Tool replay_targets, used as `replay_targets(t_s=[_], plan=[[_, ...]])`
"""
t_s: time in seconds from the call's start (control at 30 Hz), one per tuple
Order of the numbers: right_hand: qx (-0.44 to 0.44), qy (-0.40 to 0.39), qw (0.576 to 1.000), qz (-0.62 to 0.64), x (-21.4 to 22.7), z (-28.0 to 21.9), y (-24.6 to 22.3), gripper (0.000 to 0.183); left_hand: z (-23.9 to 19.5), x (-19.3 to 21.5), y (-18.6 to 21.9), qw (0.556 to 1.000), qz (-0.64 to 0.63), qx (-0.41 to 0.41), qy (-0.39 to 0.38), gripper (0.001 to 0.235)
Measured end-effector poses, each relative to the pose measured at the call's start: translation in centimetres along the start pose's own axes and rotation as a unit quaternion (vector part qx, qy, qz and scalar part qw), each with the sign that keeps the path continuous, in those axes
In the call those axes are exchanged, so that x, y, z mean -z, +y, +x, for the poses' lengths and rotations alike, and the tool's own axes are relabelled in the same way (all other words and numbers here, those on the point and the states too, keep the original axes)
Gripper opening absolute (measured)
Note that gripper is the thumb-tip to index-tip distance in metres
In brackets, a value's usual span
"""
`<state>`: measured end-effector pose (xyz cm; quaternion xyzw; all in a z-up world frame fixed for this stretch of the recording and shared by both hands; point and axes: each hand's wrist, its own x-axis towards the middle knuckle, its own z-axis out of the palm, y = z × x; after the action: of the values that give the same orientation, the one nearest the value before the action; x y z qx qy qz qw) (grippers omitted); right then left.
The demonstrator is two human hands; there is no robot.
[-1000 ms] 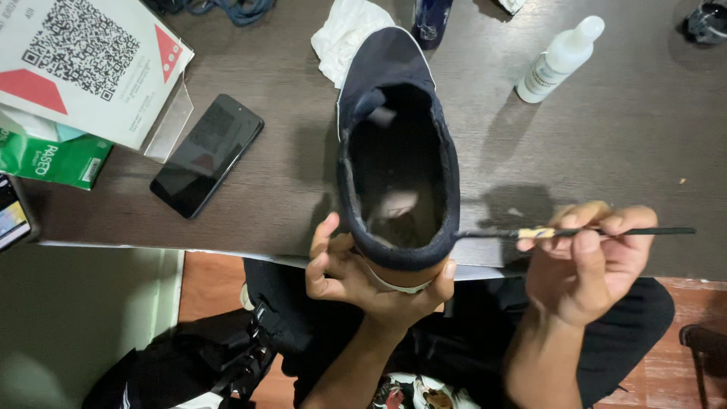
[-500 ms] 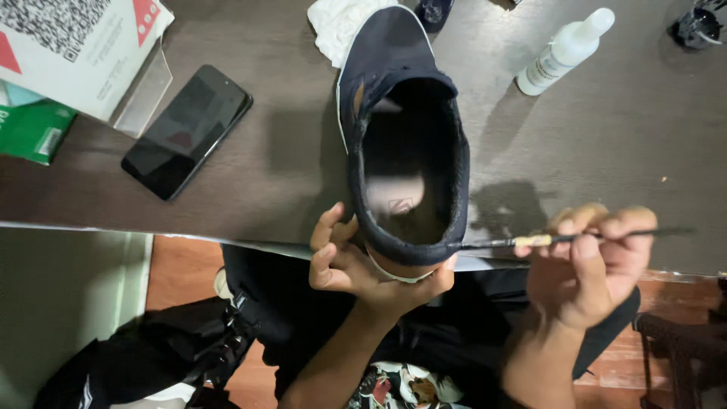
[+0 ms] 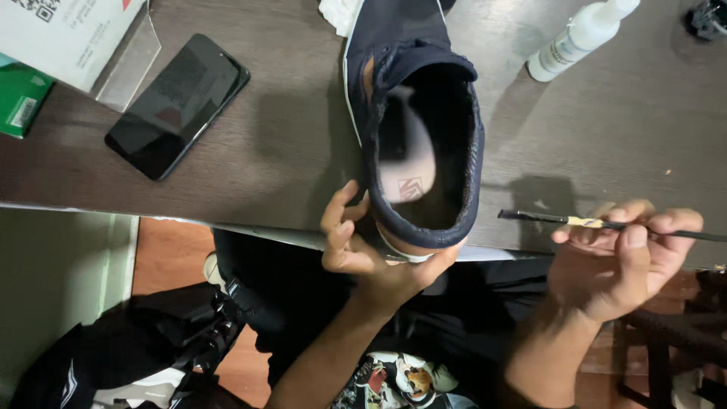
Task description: The person paints the collar and side panels of a dark blue sneaker using a small brush and blue paint. They dip the brush into a paint bottle to reload and continue applying the paint to the shoe's fabric.
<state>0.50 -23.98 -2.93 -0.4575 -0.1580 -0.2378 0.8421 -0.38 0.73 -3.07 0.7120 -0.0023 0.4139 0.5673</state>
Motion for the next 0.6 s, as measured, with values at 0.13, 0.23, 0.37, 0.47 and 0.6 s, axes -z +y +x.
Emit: replay_targets(t_s=[0.13,0.23,0.37,0.47,0.6], plan=[[0.051,-0.047,0.997,-0.03,-0.4,-0.8,0.1,0.015,0.4,0.1,-0.1,0.997,0.069,-0.034,-0.021,0.127],[0.074,-0.075,0.994,-0.036,-1.4,-1.4,0.1,0.02,0.1,0.1,-0.4,0.997,0.059,-0.026,-0.029,0.122],[0.103,-0.031,0.979,-0.175,-3.8,-2.9,-0.3,0.03,0.1,0.0,-0.4,0.998,0.043,-0.022,-0.03,0.124],[0.111,0.012,0.973,-0.201,-3.8,-3.2,-0.2,0.03,0.5,-0.1,0.1,0.998,0.052,-0.023,-0.027,0.122],[0.105,0.024,0.967,-0.23,-1.4,-2.9,-0.5,0.028,0.6,0.0,0.2,0.998,0.051,-0.024,-0.036,0.125]])
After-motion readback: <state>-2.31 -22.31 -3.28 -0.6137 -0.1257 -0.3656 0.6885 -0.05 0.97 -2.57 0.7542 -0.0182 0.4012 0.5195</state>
